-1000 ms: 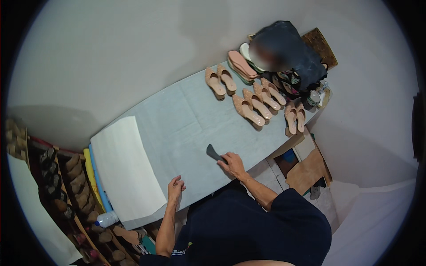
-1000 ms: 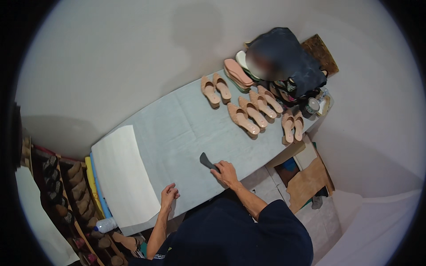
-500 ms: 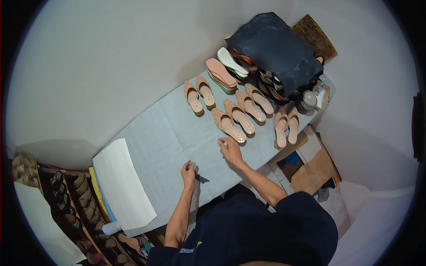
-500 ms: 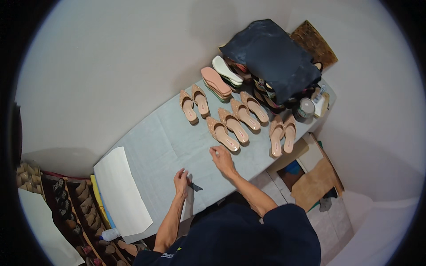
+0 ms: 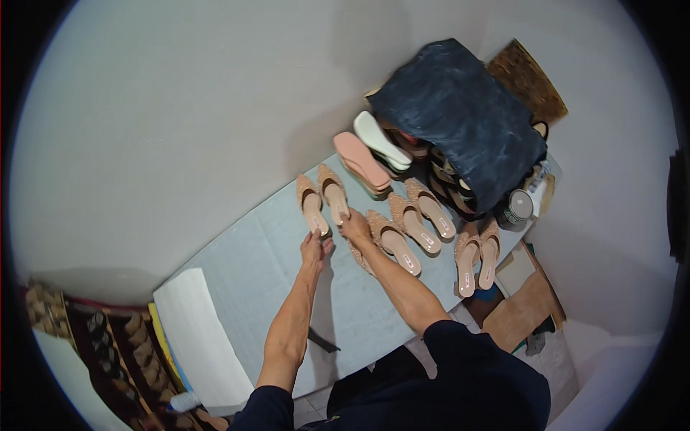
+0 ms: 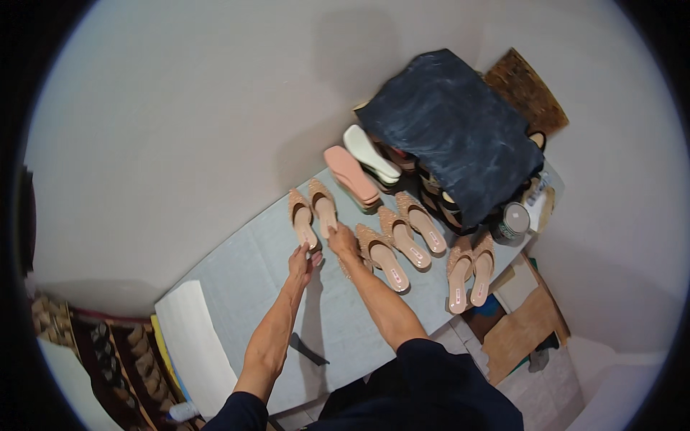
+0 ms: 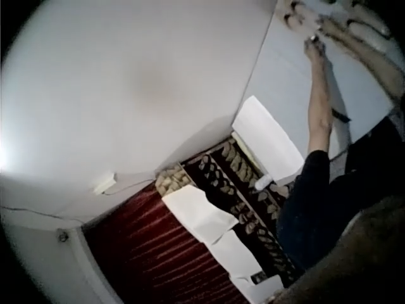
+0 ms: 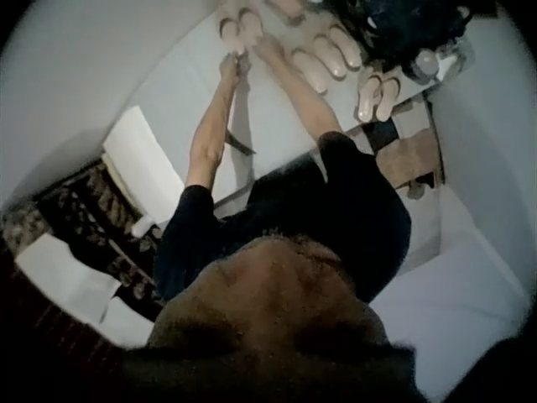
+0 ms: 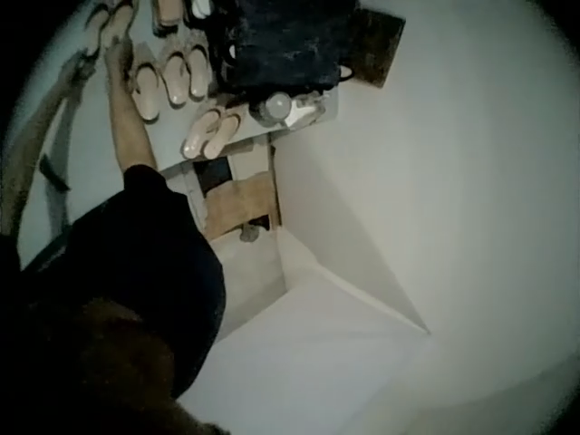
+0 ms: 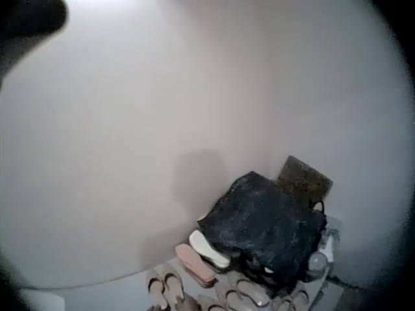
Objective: Organizing insoles, layering materials, preparing patterns, and checking footwear components at a workstation.
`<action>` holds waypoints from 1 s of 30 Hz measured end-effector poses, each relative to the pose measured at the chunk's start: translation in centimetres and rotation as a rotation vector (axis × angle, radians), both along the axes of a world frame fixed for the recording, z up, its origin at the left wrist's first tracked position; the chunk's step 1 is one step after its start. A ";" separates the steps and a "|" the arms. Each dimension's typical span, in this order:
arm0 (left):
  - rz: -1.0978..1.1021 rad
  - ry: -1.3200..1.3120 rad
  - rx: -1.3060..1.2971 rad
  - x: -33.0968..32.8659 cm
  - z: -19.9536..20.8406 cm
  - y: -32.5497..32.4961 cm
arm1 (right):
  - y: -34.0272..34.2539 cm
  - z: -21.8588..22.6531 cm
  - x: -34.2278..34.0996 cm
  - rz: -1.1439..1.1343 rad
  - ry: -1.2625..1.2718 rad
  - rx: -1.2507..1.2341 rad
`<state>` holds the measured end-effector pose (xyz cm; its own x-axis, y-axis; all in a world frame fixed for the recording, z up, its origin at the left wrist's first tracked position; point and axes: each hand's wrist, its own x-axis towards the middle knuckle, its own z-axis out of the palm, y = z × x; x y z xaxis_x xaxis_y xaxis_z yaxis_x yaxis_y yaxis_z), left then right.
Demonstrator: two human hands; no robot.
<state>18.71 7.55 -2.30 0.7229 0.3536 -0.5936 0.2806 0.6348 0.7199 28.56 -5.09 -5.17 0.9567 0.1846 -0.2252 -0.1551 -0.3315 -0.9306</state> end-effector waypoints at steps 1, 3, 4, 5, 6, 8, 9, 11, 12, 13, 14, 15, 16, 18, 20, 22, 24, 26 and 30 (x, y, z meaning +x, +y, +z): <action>-0.044 0.009 -0.012 0.9 -1.3 -0.1 | -0.6 -1.3 0.5 -0.005 0.070 0.026; 0.064 -0.154 -0.030 -0.4 -1.9 2.5 | 1.8 0.9 -0.3 -0.015 0.202 0.169; 0.108 -0.106 -0.065 -0.3 -0.8 1.4 | 1.7 1.3 -0.3 -0.065 0.328 0.289; 0.092 -0.100 -0.068 -0.7 -0.3 1.4 | 1.9 2.1 -0.6 -0.082 0.331 0.289; 0.081 -0.139 -0.082 -1.1 -0.1 1.6 | 1.8 2.6 -1.0 -0.135 0.347 0.451; 0.043 -0.160 -0.111 -2.3 0.3 1.3 | 0.9 3.5 -2.7 -0.207 0.318 0.661; 0.032 -0.202 -0.105 -4.2 1.1 1.5 | 0.7 4.4 -4.2 -0.210 0.286 0.708; 0.007 -0.222 -0.042 -9.2 4.5 0.9 | -1.1 9.7 -7.5 -0.179 0.305 0.793; -0.024 -0.207 0.011 -11.3 6.6 0.1 | -2.6 12.6 -8.5 -0.145 0.357 0.832; -0.044 -0.194 0.025 -13.6 7.9 -0.7 | -4.1 14.2 -9.7 -0.117 0.408 0.871; -0.065 -0.181 0.041 -16.1 8.8 -1.3 | -5.3 14.4 -10.9 -0.135 0.398 0.873; -0.102 -0.166 0.054 -18.7 9.1 -1.5 | -5.8 14.3 -12.2 -0.155 0.308 0.909; -0.145 -0.148 0.062 -21.3 8.9 -1.9 | -6.8 14.1 -13.7 -0.183 0.217 0.939; -0.292 -0.056 0.028 -26.1 7.8 -2.1 | -10.7 14.5 -17.9 -0.250 0.185 0.875; -0.405 -0.002 -0.034 -30.2 6.6 -3.2 | -14.8 14.3 -22.4 -0.351 0.126 0.781; -0.523 0.056 -0.105 -33.2 6.0 -4.8 | -18.4 13.6 -27.3 -0.449 0.114 0.705; -0.542 0.082 -0.183 -34.6 7.0 -8.0 | -20.9 12.8 -31.2 -0.491 0.125 0.661; -0.667 0.084 -0.235 -34.5 7.3 -9.9 | -23.1 11.2 -34.1 -0.604 0.110 0.568; -0.723 0.064 -0.186 -33.2 5.1 -12.8 | -25.3 7.6 -36.4 -0.673 0.152 0.618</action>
